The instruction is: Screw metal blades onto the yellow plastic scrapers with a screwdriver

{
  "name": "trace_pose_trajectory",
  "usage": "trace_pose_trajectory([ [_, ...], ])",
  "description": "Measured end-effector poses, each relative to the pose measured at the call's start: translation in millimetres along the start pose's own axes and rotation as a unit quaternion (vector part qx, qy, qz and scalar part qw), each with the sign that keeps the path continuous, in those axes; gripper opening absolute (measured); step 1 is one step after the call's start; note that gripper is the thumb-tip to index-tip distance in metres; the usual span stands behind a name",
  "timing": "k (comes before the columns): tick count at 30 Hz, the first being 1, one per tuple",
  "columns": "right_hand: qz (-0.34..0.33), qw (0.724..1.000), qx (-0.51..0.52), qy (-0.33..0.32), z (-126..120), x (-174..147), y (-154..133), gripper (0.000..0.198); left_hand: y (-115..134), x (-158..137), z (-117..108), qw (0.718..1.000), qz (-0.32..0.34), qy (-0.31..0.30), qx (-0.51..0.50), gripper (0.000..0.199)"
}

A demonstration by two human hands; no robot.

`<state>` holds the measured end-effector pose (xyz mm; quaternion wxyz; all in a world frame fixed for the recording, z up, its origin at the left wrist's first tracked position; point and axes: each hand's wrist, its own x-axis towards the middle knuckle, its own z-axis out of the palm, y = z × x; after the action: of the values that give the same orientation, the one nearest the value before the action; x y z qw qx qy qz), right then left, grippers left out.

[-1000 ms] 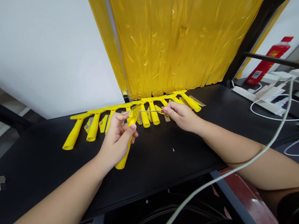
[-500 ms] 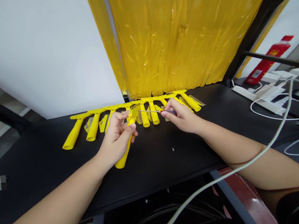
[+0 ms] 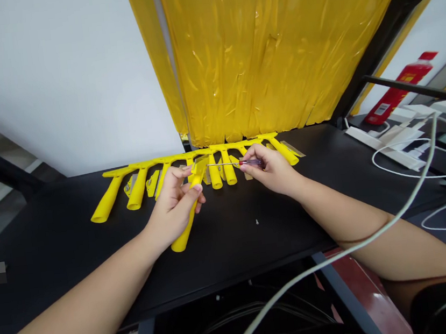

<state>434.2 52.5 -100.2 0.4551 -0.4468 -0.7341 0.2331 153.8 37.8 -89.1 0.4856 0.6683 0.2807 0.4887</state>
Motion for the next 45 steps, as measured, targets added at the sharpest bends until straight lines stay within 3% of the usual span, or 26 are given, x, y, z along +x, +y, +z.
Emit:
trace_pose_trajectory([
  [5,0.003,1.000,-0.012,0.015,1,-1,-5,0.023,0,0,-1,1.000,-0.016,0.011,-0.016,0.033],
  [10,0.011,0.999,-0.041,-0.027,1,-1,-11,0.034,-1,0,-3,0.999,-0.024,0.002,-0.033,0.035],
  [15,0.044,0.996,0.018,-0.070,6,-1,-10,0.051,2,0,-2,0.999,-0.010,-0.016,-0.029,0.034],
  [20,-0.004,0.999,-0.005,-0.045,7,-6,-12,0.023,4,0,2,1.000,0.000,0.002,-0.016,0.035],
  [24,-0.037,0.998,-0.045,-0.002,5,-7,-17,0.021,4,-1,1,1.000,-0.011,-0.006,0.000,0.032],
  [31,0.047,0.997,0.045,-0.032,11,-6,-20,0.043,4,-2,0,1.000,-0.020,-0.014,0.018,0.028],
  [34,0.119,0.981,0.133,-0.078,14,-5,-17,0.051,3,-2,2,1.000,-0.013,-0.009,0.026,0.026],
  [39,0.249,0.906,0.318,-0.128,13,-3,-17,0.051,1,-2,2,0.999,-0.003,-0.021,0.025,0.024],
  [42,0.278,0.877,0.357,-0.159,11,-2,-19,0.044,2,-1,-1,1.000,-0.002,-0.023,0.021,0.024],
  [45,0.256,0.885,0.340,-0.187,11,-1,-15,0.037,2,1,-3,0.999,-0.017,-0.030,0.022,0.026],
])
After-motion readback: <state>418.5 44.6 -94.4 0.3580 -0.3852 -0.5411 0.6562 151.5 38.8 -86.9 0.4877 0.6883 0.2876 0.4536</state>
